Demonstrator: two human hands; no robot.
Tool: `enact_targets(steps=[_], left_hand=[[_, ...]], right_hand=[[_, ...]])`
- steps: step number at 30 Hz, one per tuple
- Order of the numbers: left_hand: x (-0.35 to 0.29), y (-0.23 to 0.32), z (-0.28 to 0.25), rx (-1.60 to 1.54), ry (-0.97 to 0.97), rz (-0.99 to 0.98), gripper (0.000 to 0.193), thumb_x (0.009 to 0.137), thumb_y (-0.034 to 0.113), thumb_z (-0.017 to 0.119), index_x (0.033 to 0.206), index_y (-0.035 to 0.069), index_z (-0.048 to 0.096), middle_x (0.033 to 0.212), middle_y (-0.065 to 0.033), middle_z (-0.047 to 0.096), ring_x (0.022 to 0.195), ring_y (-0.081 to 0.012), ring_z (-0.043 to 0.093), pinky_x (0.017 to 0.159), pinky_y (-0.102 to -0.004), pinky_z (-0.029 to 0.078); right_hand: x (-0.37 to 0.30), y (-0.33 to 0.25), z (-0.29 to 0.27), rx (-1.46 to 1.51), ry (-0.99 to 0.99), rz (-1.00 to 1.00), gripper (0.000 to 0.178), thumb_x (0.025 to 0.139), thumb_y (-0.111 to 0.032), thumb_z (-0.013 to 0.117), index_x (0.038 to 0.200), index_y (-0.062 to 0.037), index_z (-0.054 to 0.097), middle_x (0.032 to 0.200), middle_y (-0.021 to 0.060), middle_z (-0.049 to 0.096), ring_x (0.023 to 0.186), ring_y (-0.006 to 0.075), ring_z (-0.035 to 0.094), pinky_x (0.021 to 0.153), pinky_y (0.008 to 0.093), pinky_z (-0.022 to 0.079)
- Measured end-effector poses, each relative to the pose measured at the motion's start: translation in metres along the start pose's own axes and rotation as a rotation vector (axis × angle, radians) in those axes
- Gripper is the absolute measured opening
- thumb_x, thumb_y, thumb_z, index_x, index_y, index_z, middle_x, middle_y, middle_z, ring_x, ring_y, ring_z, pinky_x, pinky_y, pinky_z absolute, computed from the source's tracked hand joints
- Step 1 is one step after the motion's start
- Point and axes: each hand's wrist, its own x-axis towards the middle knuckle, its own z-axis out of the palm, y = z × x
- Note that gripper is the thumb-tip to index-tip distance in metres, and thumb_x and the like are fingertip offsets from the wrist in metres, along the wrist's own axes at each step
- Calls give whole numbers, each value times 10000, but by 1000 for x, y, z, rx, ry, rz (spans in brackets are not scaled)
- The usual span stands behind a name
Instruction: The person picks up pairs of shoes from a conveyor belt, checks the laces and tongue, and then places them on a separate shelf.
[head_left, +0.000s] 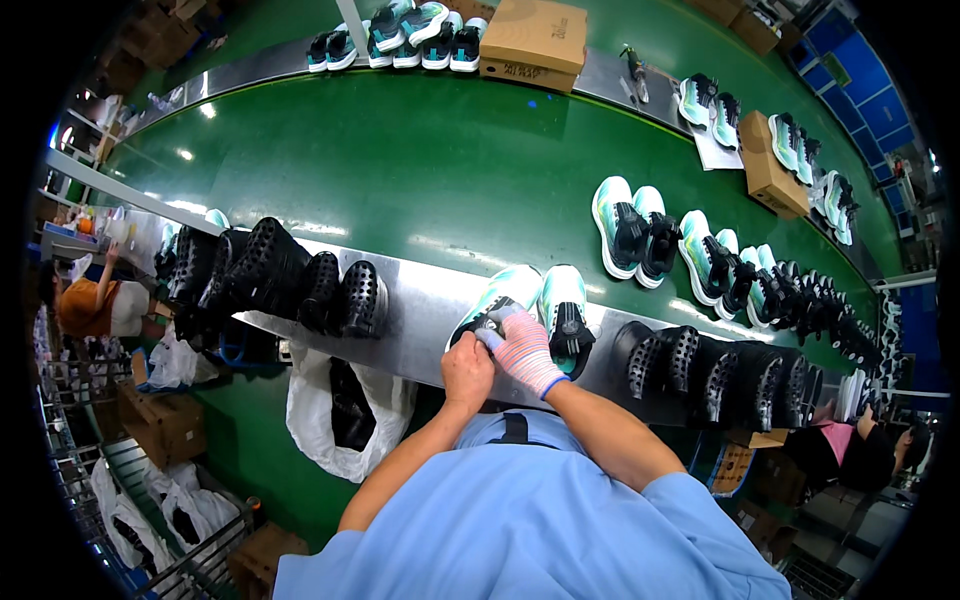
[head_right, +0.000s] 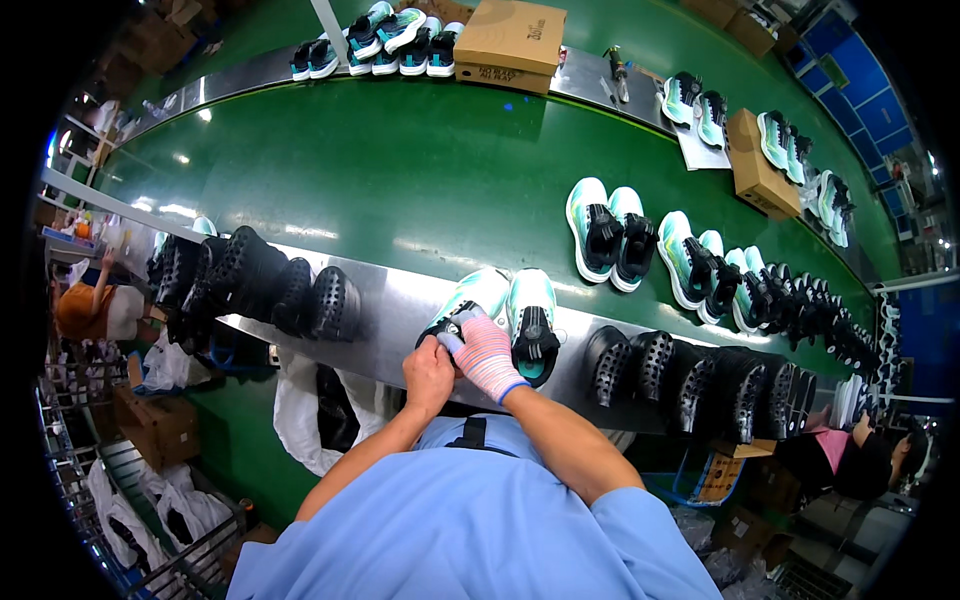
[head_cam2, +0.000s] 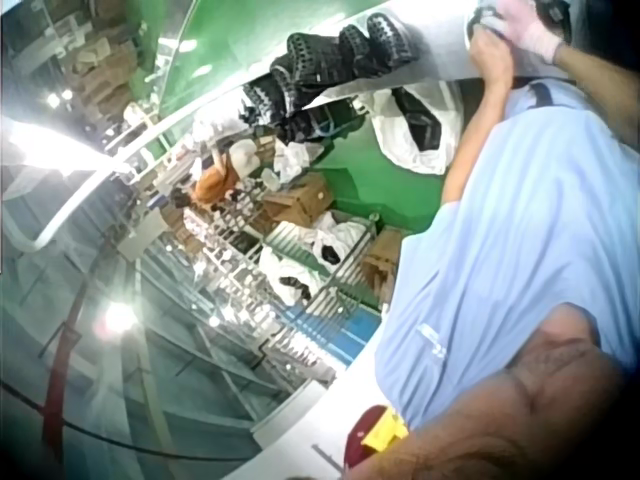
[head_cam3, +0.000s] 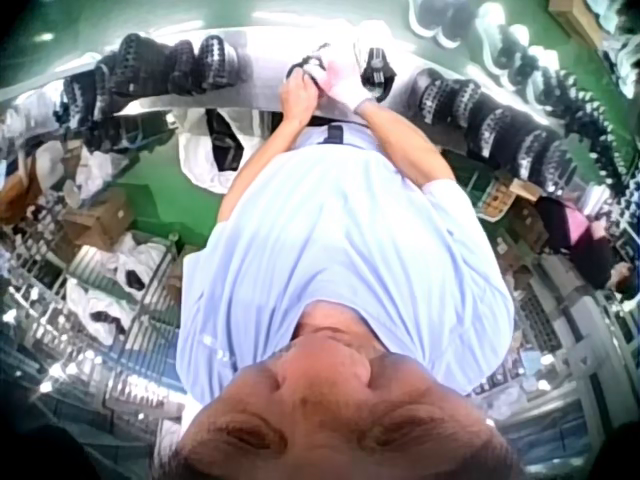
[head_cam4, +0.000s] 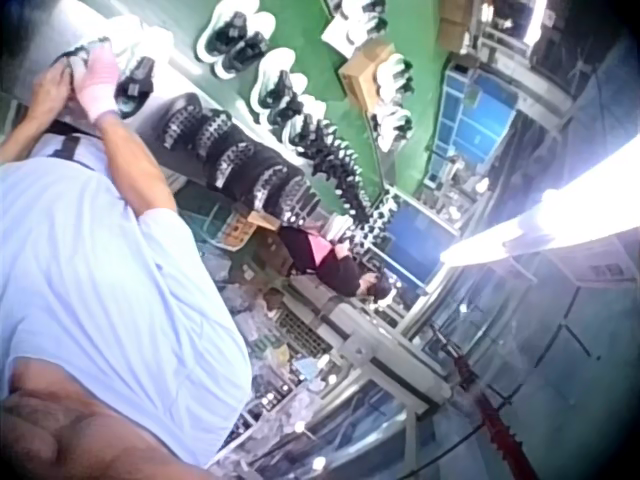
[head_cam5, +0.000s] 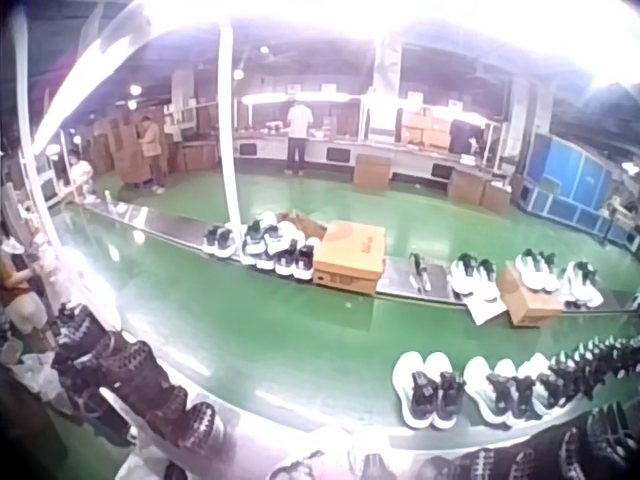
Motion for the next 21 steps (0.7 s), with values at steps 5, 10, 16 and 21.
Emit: enact_targets(steps=[5, 10, 16, 21], left_hand=[[-2, 4, -4, -16, -5, -23, 185, 974, 126, 546, 832, 10, 576, 786, -270, 667, 755, -490, 654, 697, -579, 507], [-1, -1, -1, 9, -12, -24, 188, 986, 131, 539, 855, 13, 604, 795, -260, 679, 761, -484, 663, 694, -572, 513], [-2, 5, -3, -12, -2, -34, 185, 987, 129, 543, 861, 13, 613, 793, -259, 676, 762, -482, 664, 692, -565, 513], [0, 3, -2, -30, 12, -12, 163, 984, 113, 546, 887, 7, 623, 803, -261, 677, 762, -498, 652, 683, -569, 507]], right_hand=[[-4, -6, 7, 62, 110, 163, 507, 895, -417, 742, 1240, -49, 687, 1164, 231, 671, 1043, 423, 671, 913, 501, 547], [-3, 0, -3, 79, 85, -15, 480, 912, -377, 729, 1262, -53, 682, 1186, 254, 650, 1063, 428, 670, 933, 507, 542], [-6, -6, 14, 101, 223, 47, 405, 929, -392, 715, 1120, -36, 688, 1119, 229, 674, 1016, 419, 672, 887, 507, 547], [-4, -10, 14, 101, 214, 126, 390, 922, -342, 749, 1148, -32, 676, 1156, 232, 674, 1087, 426, 649, 923, 476, 537]])
